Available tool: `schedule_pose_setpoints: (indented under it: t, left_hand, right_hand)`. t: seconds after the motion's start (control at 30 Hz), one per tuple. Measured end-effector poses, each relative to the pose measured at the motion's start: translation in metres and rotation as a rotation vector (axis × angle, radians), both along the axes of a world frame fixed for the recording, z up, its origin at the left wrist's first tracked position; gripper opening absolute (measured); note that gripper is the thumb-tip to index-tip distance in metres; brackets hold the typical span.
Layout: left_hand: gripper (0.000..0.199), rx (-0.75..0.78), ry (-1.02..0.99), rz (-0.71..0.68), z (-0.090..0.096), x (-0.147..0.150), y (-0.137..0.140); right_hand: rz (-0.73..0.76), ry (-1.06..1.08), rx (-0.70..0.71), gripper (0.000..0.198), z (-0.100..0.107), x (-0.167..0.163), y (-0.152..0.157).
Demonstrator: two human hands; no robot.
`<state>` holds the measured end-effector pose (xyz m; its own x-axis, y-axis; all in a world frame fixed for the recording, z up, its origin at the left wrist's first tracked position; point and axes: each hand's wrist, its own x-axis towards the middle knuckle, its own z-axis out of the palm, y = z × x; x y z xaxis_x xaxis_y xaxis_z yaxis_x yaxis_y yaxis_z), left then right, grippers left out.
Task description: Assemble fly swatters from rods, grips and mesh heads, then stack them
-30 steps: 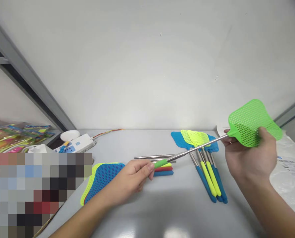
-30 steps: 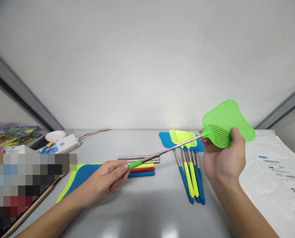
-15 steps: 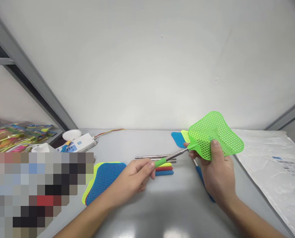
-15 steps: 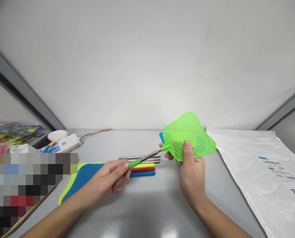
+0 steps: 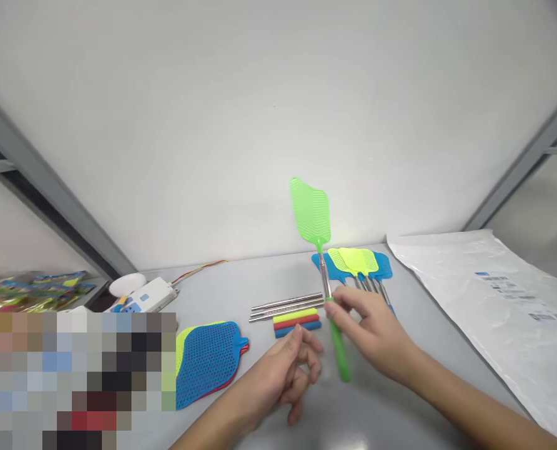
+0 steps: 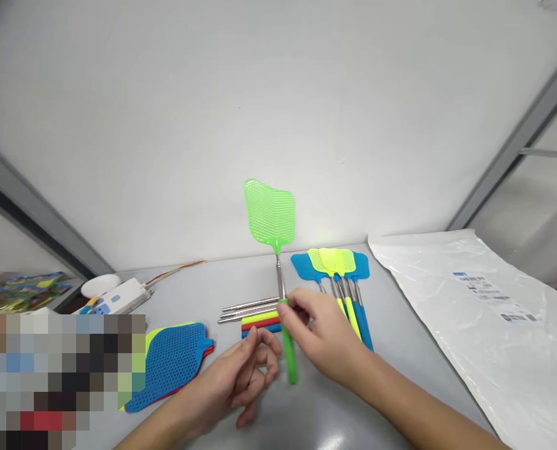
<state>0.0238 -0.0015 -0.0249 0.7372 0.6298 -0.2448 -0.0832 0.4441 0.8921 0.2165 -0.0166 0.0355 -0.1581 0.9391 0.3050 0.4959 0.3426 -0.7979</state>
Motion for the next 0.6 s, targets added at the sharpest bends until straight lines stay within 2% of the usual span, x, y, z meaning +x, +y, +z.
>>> schedule_pose_setpoints:
  t: [0.13, 0.2, 0.27, 0.37, 0.6]
  left_hand:
    - [0.045, 0.014, 0.05, -0.002, 0.004, 0.0, 0.001]
    - [0.045, 0.012, 0.065, -0.002, 0.005, 0.0, 0.001]
    - [0.045, 0.016, 0.079, 0.005, 0.006, 0.0, 0.001]
    - [0.043, 0.028, 0.092, 0.01, 0.008, 0.0, 0.0]
    - [0.043, 0.043, 0.108, 0.021, 0.01, -0.002, 0.003]
  right_hand:
    - [-0.295, -0.219, -0.047, 0.04, 0.009, 0.041, -0.017]
    - [-0.448, -0.391, -0.127, 0.041, 0.007, 0.061, -0.019]
    - [-0.539, -0.561, -0.225, 0.039, 0.001, 0.076, -0.013]
    - [-0.561, -0.683, -0.293, 0.036, -0.007, 0.086, 0.006]
    - [-0.525, -0.761, -0.29, 0.035, -0.017, 0.077, 0.034]
